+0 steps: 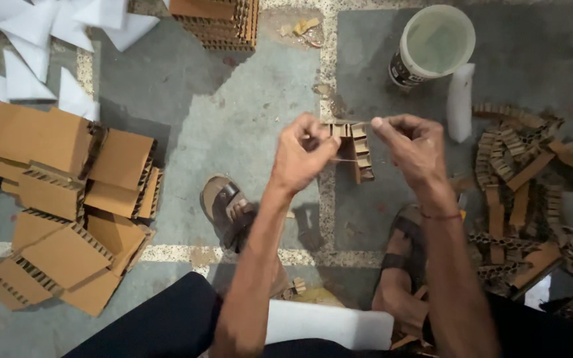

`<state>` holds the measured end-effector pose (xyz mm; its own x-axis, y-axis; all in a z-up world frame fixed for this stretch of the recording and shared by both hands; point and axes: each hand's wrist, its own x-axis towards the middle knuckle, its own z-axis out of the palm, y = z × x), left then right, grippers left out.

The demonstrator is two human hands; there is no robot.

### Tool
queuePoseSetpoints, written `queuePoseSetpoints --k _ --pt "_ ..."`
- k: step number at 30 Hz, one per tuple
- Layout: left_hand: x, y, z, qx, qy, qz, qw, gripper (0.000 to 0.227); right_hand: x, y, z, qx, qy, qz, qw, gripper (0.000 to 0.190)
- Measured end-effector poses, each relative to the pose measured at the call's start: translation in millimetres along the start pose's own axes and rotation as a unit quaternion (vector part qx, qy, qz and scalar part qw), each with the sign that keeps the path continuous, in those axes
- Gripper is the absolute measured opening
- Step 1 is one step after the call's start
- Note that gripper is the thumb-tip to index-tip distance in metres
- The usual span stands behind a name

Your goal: The person sits on the floor and assembles small cardboard boxes by applying glue to the edges of flat pieces and folding them into shape. They repeatedly pick up pieces, apply adhesive, fold the sides, and press the joints to form small open-top boxes.

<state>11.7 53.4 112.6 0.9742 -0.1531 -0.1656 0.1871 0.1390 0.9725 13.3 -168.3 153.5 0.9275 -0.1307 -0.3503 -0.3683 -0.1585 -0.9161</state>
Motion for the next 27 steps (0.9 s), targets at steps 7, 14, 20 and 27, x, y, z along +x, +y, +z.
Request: queuePoseSetpoints --k 7,14,20,27 --pt "-3 -6 -61 0.010 0.361 -0.028 0.932 0.027 0 43 -12 -0.123 -0.115 -0.223 0.960 0.019" --pt "-15 -44 -113 0.299 -0.032 0.145 0.943 0.049 43 21 -9 -0.368 -0.177 -0.167 0.897 0.105" --pt "9 2 -95 0.550 -0.092 -0.091 0.825 0.092 81 44 -12 -0.391 -0.327 -0.021 0.860 0.145" --pt "32 -33 -114 0.503 -0.192 -0.096 0.837 0.117 95 90 -7 -0.307 -0.400 -0.020 0.863 0.149"
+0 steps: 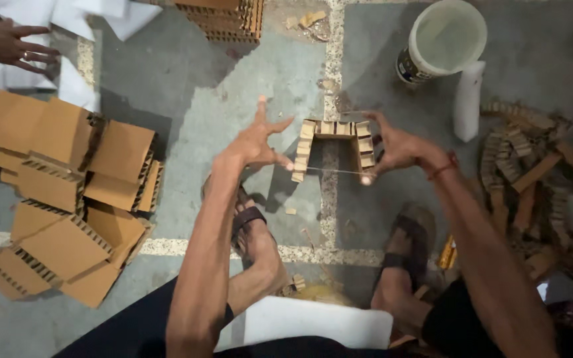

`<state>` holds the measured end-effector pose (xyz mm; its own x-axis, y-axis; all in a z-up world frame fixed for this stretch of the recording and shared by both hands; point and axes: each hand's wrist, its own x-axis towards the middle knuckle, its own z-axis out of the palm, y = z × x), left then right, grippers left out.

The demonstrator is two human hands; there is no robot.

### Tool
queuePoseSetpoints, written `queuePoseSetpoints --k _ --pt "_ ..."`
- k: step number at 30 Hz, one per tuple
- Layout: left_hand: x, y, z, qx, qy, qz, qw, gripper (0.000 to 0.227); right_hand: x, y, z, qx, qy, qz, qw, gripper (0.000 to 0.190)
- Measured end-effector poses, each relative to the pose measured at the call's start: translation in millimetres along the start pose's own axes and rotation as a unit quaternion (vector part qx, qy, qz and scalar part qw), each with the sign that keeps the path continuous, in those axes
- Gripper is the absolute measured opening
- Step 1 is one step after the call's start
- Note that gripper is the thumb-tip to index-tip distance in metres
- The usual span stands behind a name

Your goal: The person sits on the floor and assembles small cardboard boxes by applying glue to the edges of flat pieces and folding them into shape. They repeatedly pick up pieces, apply adhesive, fold the sides, and press the joints to form small open-top boxes.

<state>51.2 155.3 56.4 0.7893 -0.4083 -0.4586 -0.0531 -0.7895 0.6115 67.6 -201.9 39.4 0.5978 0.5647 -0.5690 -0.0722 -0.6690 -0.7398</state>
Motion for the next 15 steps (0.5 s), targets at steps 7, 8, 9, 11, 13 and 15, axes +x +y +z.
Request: queuePoseSetpoints --k 7,8,9,11,13,15 --pt "-3 -13 24 -0.077 -0.048 0.027 0.995 0.115 -34 -15 18 -0.027 -0.014 0.003 1.000 0.156" --pt "-4 -11 27 -0.070 -0.046 0.035 0.996 0.115 -35 -13 24 -0.041 0.004 -0.059 0.997 0.158" --pt "-4 -11 25 -0.060 -0.038 0.044 0.997 0.115 -33 -9 28 -0.060 0.024 -0.125 0.990 0.160" --pt "-5 -11 24 -0.053 -0.020 0.060 0.997 0.114 -34 3 40 -0.084 0.069 -0.175 0.979 0.160" --pt "-6 -12 28 -0.060 -0.005 0.071 0.996 0.110 -31 24 56 -0.107 0.105 -0.178 0.972 0.154" --pt "-7 -12 32 -0.154 0.003 0.121 0.981 0.102 -25 51 76 -0.122 0.132 -0.146 0.973 0.136"
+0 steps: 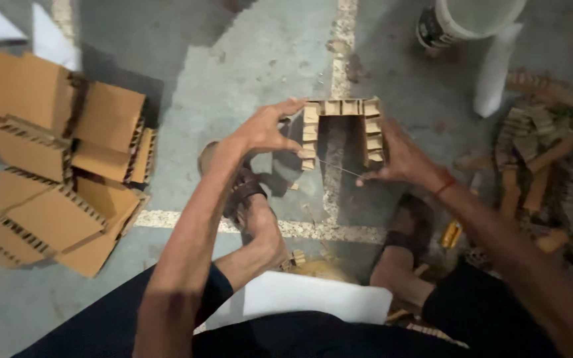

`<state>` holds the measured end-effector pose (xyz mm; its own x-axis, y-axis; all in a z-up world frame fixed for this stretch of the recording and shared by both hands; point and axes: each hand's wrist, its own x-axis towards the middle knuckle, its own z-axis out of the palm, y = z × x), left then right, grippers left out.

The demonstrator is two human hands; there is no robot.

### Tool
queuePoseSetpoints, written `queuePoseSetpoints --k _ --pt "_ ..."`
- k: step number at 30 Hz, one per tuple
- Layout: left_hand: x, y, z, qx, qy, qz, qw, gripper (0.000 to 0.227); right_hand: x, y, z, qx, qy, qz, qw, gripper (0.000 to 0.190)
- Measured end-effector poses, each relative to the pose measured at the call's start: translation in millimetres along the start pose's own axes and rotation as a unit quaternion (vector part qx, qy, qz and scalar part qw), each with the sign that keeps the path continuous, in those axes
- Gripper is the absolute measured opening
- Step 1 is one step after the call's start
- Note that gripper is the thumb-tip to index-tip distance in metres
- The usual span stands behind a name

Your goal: The person sits on the floor and assembles small cardboard boxes by applying glue to the edges of flat pieces and folding them into shape. They repeatedly pick up pieces, apply adhesive, fold the sides, and press the joints to form small open-top boxes.

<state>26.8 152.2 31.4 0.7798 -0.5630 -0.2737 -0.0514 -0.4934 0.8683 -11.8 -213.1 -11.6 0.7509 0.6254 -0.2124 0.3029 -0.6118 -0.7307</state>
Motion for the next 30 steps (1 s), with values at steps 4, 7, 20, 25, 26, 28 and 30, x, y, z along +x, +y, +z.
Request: queuePoseSetpoints --k 4,7,20,25,26,28,30 --pt "-12 9 6 0.025 0.073 0.018 0.997 0.091 8 43 43 0.018 0.158 -0.077 0.984 0.103" --pt "-23 13 10 0.072 0.066 0.005 0.995 0.062 11 50 75 0.040 0.201 -0.031 0.978 0.081" --pt "-76 19 63 0.285 0.078 0.090 0.951 0.019 18 13 83 0.013 0.330 -0.049 0.943 0.099" --pt "-82 33 84 0.303 0.050 0.070 0.949 0.023 15 -2 77 0.057 0.320 0.001 0.946 0.095" --pt "-87 42 81 0.318 -0.002 0.005 0.948 0.031 19 -4 74 0.039 0.330 -0.021 0.943 0.096" --pt "-98 58 75 0.344 -0.106 -0.123 0.925 0.049 22 -10 70 0.028 0.331 -0.017 0.943 0.094" --pt "-93 65 89 0.241 0.086 -0.058 0.965 0.035 19 -16 70 0.043 0.310 0.038 0.949 0.088"
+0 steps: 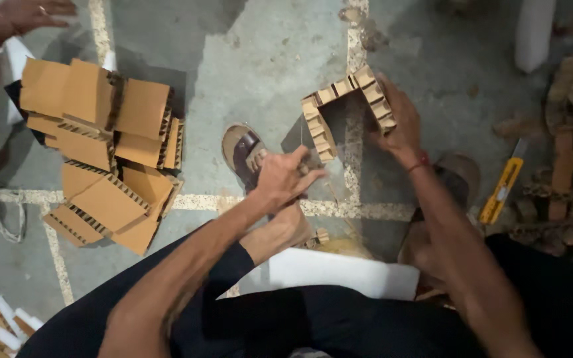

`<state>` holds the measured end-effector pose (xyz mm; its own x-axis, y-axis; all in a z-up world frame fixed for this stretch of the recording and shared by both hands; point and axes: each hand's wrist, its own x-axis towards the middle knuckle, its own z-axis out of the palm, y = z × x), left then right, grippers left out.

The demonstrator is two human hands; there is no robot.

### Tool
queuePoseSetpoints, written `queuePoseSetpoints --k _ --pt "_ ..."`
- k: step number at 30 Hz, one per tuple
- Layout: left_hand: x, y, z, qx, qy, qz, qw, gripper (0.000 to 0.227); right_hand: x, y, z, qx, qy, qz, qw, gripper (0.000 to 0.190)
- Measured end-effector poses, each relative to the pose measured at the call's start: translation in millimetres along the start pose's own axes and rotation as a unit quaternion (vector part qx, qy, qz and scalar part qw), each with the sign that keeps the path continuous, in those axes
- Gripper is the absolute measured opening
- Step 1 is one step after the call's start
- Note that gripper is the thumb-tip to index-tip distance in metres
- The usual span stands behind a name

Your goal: The person sits on the floor and assembles small cardboard boxes by applying glue to the edges of flat pieces and folding them into shape. They repeatedly pick up pieces, apply adhesive, fold the sides, and press the joints to form small open-top boxes.

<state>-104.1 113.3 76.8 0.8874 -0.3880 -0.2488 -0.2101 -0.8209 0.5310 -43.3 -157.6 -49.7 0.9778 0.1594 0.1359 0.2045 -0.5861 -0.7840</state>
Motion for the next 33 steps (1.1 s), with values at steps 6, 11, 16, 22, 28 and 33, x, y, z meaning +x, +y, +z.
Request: queuePoseSetpoints --k 6,11,16,22,28,33 --pt "3 2 41 -0.070 0.185 0.024 0.980 0.025 -1 -4 -2 0.023 0.045 -0.055 0.997 0.080" --pt "-5 -7 61 -0.009 0.181 0.073 0.981 0.025 -4 4 7 0.001 0.053 -0.046 0.998 0.078" --pt "-30 -39 56 0.137 -0.017 0.096 0.986 0.022 -1 4 6 0.013 0.014 0.008 1.000 0.084" --pt "-24 -37 75 0.309 -0.152 0.035 0.938 0.016 -7 23 20 0.052 0.078 -0.058 0.994 0.082" --pt "-10 -43 41 0.000 0.059 -0.159 0.986 0.063 -19 60 43 -0.002 0.070 -0.018 0.997 0.064" --pt "24 -24 -4 -0.128 0.120 -0.028 0.984 0.138 -2 28 1 0.102 -0.104 0.213 0.966 0.045"
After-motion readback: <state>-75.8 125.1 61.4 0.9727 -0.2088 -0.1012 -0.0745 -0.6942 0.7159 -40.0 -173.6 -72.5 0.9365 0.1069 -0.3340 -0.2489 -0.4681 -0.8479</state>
